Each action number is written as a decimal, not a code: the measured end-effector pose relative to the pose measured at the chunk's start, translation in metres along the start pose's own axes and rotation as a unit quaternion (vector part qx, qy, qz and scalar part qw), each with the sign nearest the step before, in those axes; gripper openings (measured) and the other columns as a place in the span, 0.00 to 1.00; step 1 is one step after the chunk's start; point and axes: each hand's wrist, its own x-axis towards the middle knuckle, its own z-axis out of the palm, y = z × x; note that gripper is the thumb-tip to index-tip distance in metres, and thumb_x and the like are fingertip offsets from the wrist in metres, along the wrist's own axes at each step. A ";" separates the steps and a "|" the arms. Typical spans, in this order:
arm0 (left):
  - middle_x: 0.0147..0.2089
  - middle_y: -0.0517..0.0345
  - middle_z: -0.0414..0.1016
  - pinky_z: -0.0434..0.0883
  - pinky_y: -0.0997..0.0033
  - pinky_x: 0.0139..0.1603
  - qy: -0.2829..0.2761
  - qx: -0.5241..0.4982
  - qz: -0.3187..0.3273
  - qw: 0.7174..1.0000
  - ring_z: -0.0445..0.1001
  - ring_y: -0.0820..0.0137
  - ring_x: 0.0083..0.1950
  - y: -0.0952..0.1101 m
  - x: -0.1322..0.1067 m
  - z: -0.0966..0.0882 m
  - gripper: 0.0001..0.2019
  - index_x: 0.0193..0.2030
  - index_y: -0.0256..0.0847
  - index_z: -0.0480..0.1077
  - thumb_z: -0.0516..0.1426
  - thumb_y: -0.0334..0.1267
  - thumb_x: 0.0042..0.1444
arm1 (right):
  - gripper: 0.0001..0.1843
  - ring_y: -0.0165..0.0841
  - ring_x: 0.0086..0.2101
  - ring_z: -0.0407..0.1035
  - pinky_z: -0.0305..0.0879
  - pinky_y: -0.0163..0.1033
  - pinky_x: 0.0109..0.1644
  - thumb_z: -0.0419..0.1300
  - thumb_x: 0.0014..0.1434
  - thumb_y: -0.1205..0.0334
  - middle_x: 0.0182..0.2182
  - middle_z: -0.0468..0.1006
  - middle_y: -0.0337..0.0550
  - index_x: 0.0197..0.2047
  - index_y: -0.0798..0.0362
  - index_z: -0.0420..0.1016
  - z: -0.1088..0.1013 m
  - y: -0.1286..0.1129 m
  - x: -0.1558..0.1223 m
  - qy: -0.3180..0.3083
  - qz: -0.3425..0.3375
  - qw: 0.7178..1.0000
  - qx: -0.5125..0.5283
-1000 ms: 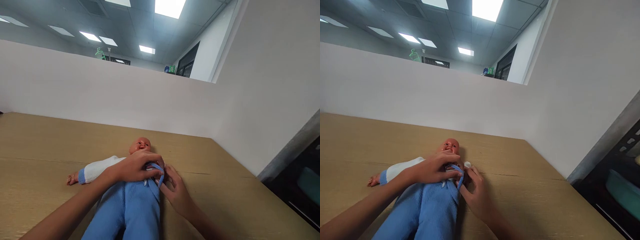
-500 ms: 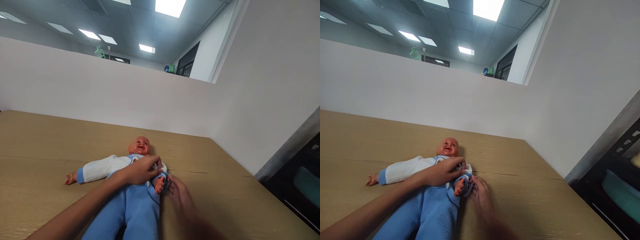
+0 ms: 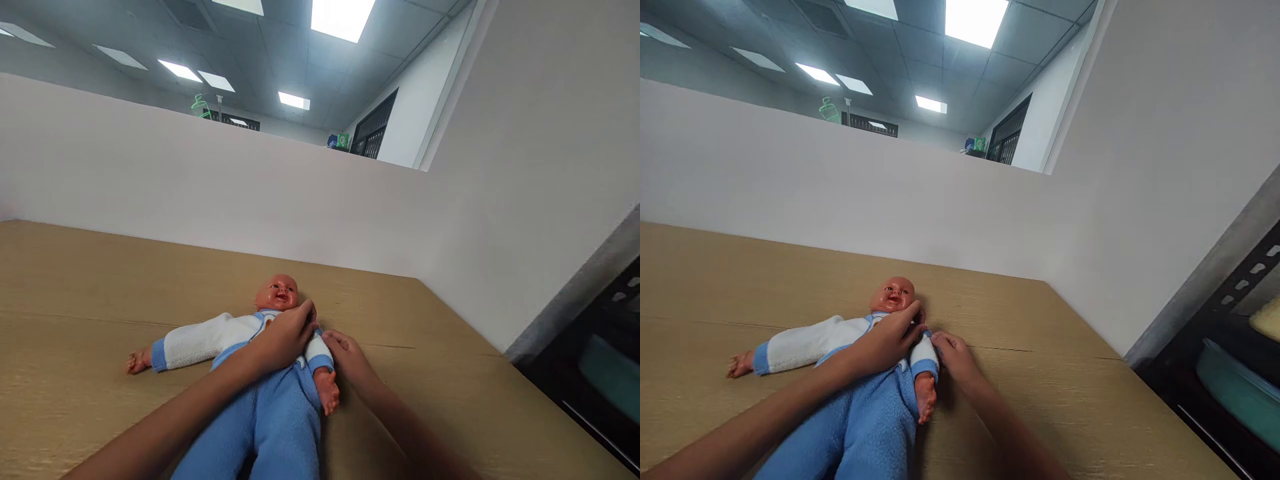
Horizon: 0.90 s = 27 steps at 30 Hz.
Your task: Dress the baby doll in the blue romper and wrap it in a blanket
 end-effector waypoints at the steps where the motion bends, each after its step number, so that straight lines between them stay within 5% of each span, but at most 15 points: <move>1: 0.44 0.50 0.79 0.69 0.61 0.43 0.008 0.002 -0.001 1.000 0.78 0.57 0.43 0.000 0.000 0.000 0.03 0.43 0.46 0.60 0.48 0.35 0.71 | 0.28 0.31 0.26 0.63 0.61 0.37 0.33 0.72 0.52 0.33 0.23 0.72 0.34 0.28 0.51 0.75 0.000 0.000 0.006 -0.007 0.009 1.000 0.000; 4: 0.43 0.51 0.79 0.69 0.62 0.42 0.023 0.007 -0.004 1.000 0.78 0.58 0.42 0.000 0.001 0.000 0.03 0.43 0.46 0.60 0.49 0.34 0.71 | 0.27 0.31 0.24 0.62 0.60 0.37 0.30 0.72 0.52 0.34 0.23 0.73 0.35 0.30 0.51 0.77 0.000 -0.002 0.018 -0.038 0.024 0.999 0.007; 7: 0.42 0.52 0.78 0.70 0.63 0.42 0.030 0.014 -0.009 0.999 0.78 0.59 0.42 -0.003 0.004 0.002 0.01 0.44 0.45 0.62 0.51 0.36 0.71 | 0.29 0.38 0.38 0.75 0.70 0.41 0.42 0.73 0.52 0.36 0.38 0.84 0.43 0.47 0.49 0.81 -0.002 -0.003 0.017 -0.055 0.010 0.998 0.023; 10: 0.43 0.53 0.79 0.71 0.64 0.41 0.027 0.029 -0.017 0.999 0.78 0.61 0.42 -0.005 0.006 0.002 0.02 0.45 0.43 0.65 0.55 0.36 0.71 | 0.35 0.43 0.49 0.77 0.72 0.45 0.53 0.73 0.52 0.36 0.50 0.84 0.46 0.57 0.46 0.78 -0.008 0.000 0.013 -0.066 0.011 0.997 0.031; 17: 0.54 0.40 0.78 0.70 0.47 0.59 0.004 0.134 -0.014 0.991 0.74 0.45 0.58 -0.002 -0.001 -0.002 0.13 0.48 0.37 0.73 0.66 0.42 0.64 | 0.30 0.43 0.46 0.74 0.68 0.47 0.56 0.75 0.49 0.34 0.42 0.83 0.45 0.43 0.50 0.84 -0.019 0.004 0.018 -0.055 0.014 0.998 -0.038; 21: 0.49 0.41 0.80 0.72 0.48 0.58 -0.018 0.186 -0.012 0.982 0.75 0.44 0.56 0.001 -0.002 -0.003 0.05 0.42 0.38 0.74 0.63 0.37 0.66 | 0.31 0.42 0.45 0.72 0.67 0.45 0.54 0.73 0.53 0.31 0.42 0.83 0.45 0.42 0.51 0.85 -0.018 -0.005 0.016 -0.080 -0.003 0.994 -0.069; 27: 0.47 0.41 0.81 0.74 0.52 0.51 -0.012 0.218 -0.030 0.975 0.79 0.48 0.51 0.004 0.001 -0.001 0.06 0.48 0.38 0.70 0.53 0.34 0.74 | 0.30 0.38 0.44 0.72 0.68 0.42 0.51 0.72 0.57 0.33 0.43 0.82 0.43 0.49 0.50 0.83 -0.018 -0.019 0.005 -0.135 0.003 0.989 -0.061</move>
